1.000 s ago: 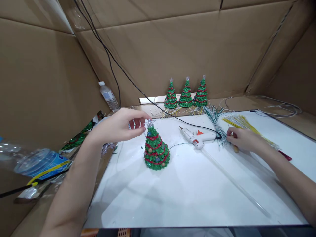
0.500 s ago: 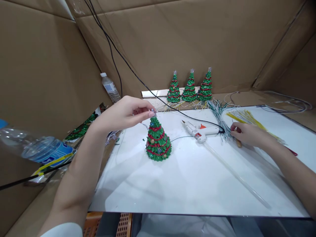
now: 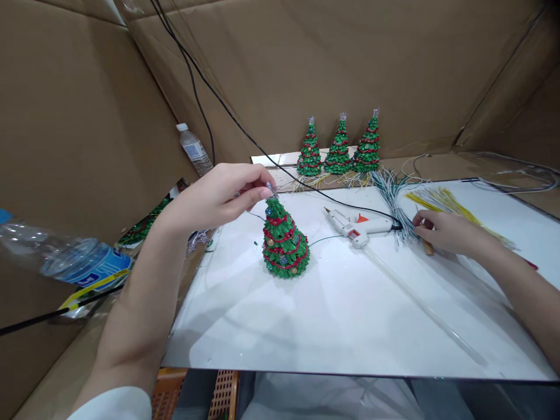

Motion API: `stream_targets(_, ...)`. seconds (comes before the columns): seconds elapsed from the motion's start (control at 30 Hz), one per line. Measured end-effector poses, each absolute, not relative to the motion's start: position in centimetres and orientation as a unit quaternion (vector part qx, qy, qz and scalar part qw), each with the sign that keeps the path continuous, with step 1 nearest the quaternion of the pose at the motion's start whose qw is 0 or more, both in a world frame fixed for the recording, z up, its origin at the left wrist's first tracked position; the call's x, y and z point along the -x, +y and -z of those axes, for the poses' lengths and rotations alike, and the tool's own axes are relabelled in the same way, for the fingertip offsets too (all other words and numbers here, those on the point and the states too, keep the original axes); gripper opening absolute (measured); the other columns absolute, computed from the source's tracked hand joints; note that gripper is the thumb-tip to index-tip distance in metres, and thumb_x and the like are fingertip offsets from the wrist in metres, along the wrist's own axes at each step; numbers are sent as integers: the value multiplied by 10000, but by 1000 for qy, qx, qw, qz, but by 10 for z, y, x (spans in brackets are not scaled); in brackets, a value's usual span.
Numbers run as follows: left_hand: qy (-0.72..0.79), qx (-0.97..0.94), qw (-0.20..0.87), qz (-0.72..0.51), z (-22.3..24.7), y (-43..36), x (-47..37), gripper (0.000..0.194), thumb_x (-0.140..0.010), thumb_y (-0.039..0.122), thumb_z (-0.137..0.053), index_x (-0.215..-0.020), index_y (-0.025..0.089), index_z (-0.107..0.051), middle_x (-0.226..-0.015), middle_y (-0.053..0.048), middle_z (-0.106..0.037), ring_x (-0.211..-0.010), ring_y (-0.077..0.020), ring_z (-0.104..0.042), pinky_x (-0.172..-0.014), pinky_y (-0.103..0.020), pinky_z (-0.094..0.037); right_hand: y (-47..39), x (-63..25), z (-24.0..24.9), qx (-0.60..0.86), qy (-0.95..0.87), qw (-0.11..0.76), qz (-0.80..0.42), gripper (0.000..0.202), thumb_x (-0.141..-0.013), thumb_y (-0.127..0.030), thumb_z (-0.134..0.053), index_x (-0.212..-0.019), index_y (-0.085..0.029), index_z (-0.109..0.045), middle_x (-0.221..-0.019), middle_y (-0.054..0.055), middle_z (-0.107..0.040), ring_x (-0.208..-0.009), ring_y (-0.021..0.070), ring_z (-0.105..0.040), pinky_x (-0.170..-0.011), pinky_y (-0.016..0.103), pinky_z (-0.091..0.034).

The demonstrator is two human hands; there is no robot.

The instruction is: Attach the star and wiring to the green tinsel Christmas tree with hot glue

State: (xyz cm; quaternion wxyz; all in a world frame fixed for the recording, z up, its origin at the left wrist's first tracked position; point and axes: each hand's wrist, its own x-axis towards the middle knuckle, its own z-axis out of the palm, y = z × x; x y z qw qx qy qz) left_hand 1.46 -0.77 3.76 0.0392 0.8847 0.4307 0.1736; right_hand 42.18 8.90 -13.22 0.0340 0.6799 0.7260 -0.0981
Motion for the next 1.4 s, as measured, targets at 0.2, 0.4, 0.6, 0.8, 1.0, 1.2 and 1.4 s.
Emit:
stream_targets(0.2,415,-873,125,-224,-34,-5,-11,172,-908,303,-482,-924,170,-589,-653,7,-527,-557,-109,-477,-492,-215,-381,89,-423,133,-677,728,21,106,312,-911,-428,-496,-1058,-166,-584,-952,38,-612,-802,130,-571,-768,335,-490)
stream_targets(0.4,416,-878,96,-216,-36,-8,-15,155,-900,302,-500,-867,187,-598,-652,9,-521,-540,-107,-433,-489,-233,-353,89,-423,135,-676,728,10,113,317,-907,-438,-495,-1035,-163,-586,-912,30,-613,-779,128,-565,-767,333,-479)
stream_targets(0.6,396,-890,106,-197,-37,-8,-13,157,-912,302,-486,-911,220,-619,-749,-16,-587,-616,-129,-506,-535,-242,-399,89,-425,136,-680,723,-5,122,186,-854,-319,-473,-984,-229,-571,-865,17,-667,-754,161,-573,-707,294,-405)
stream_targets(0.8,380,-895,138,-191,-37,-6,-11,169,-914,302,-489,-949,228,-637,-845,-34,-619,-685,-137,-549,-573,-241,-431,89,-425,138,-683,721,-18,116,186,-822,-348,-459,-943,-246,-556,-855,26,-680,-757,187,-570,-676,294,-372)
stream_targets(1.0,357,-900,176,-180,-35,-3,-10,158,-909,273,-498,-931,237,-650,-869,-43,-602,-747,-153,-563,-649,-239,-454,89,-425,138,-682,722,-17,118,174,-818,-352,-455,-927,-256,-550,-834,9,-669,-760,181,-571,-678,288,-370)
stream_targets(1.2,366,-894,193,-170,-35,0,-7,163,-902,254,-496,-942,249,-653,-910,-52,-599,-768,-160,-568,-684,-267,-474,87,-424,136,-682,722,-20,114,198,-817,-347,-457,-953,-242,-556,-858,24,-676,-732,179,-561,-665,290,-367)
stream_targets(1.4,405,-873,171,-212,-37,-7,-13,237,-898,203,-450,-991,246,-664,-833,-32,-601,-711,-141,-548,-623,-257,-462,86,-422,135,-679,725,-18,110,195,-820,-330,-453,-957,-233,-552,-864,34,-679,-725,175,-562,-664,291,-356)
